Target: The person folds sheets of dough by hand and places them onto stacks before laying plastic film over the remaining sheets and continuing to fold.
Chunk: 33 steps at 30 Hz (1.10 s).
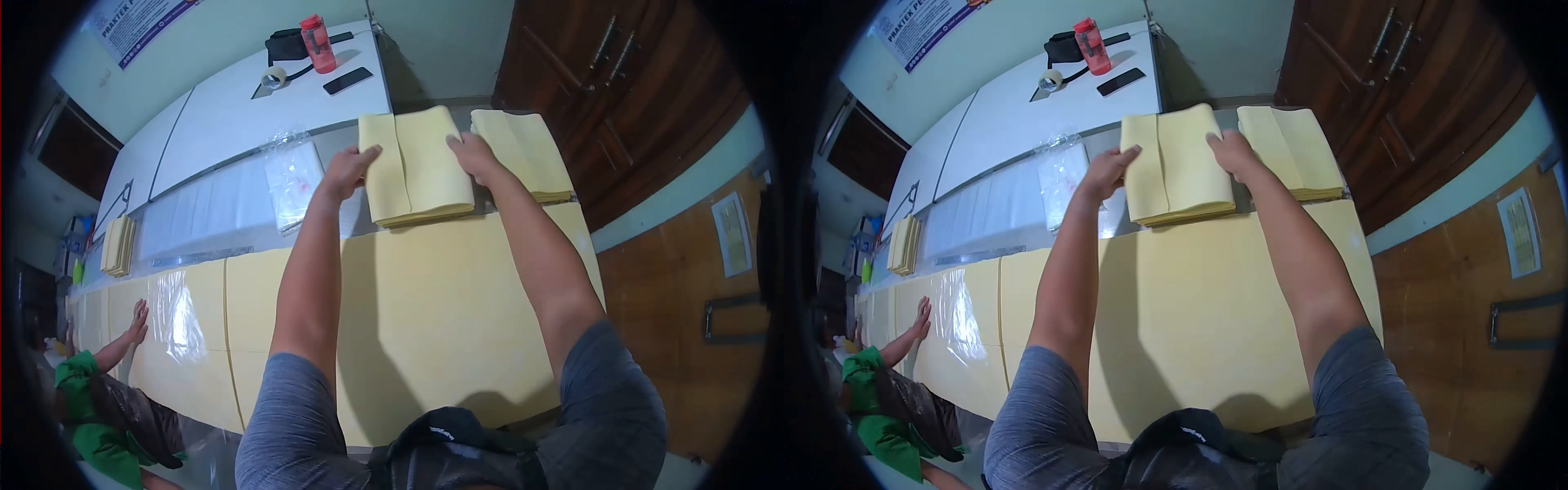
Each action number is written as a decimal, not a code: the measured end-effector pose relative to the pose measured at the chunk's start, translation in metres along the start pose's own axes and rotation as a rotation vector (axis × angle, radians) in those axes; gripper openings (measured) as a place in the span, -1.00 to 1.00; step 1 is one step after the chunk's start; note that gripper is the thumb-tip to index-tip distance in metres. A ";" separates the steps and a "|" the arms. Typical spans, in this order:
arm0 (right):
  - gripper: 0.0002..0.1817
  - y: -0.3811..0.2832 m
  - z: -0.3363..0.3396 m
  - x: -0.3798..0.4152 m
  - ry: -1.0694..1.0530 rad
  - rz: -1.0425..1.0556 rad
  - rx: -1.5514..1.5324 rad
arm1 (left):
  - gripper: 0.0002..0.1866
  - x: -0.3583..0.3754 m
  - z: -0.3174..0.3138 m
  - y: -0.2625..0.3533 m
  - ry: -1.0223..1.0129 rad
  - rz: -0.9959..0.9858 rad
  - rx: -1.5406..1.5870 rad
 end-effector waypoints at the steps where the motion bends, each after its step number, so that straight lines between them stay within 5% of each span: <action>1: -0.44 0.012 -0.003 -0.008 -0.011 0.002 -0.001 | -0.51 -0.005 -0.001 -0.009 0.045 0.041 -0.094; 8: -0.43 0.030 -0.013 -0.009 -0.057 -0.006 0.303 | -0.51 -0.020 0.030 -0.020 0.146 0.046 -0.524; 10: -0.49 0.009 0.012 0.033 0.290 0.180 0.329 | -0.53 -0.019 0.081 -0.019 0.439 -0.216 -0.715; 12: -0.61 -0.011 0.036 0.094 0.277 0.248 0.088 | -0.55 -0.001 0.169 -0.019 0.688 -0.536 -0.880; 14: -0.71 0.002 0.049 0.149 0.287 0.372 -0.128 | -0.56 0.016 0.272 -0.032 0.912 -0.623 -0.948; 16: -0.75 0.016 0.057 0.197 0.299 0.319 -0.173 | -0.60 0.018 0.342 -0.069 0.885 -0.227 -1.279; 24: -0.70 0.052 0.038 0.301 0.258 -0.092 -0.333 | -0.69 0.055 0.319 -0.030 0.794 -0.218 -1.299; 28: -0.72 0.030 0.019 0.330 0.191 -0.078 -0.408 | -0.67 0.063 0.323 0.013 0.754 -0.213 -1.462; 33: -0.77 0.017 0.001 0.343 0.063 -0.028 -0.304 | -0.71 0.126 0.339 0.113 1.020 -0.423 -1.248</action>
Point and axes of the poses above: each hand's wrist, its own x-axis away from the middle knuckle, its own z-axis out of the back of the hand, y = z × x, the point moved 4 cm from there along -x, towards the middle knuckle, and after that the axes turned 3 degrees about x, right-handed, at the moved point
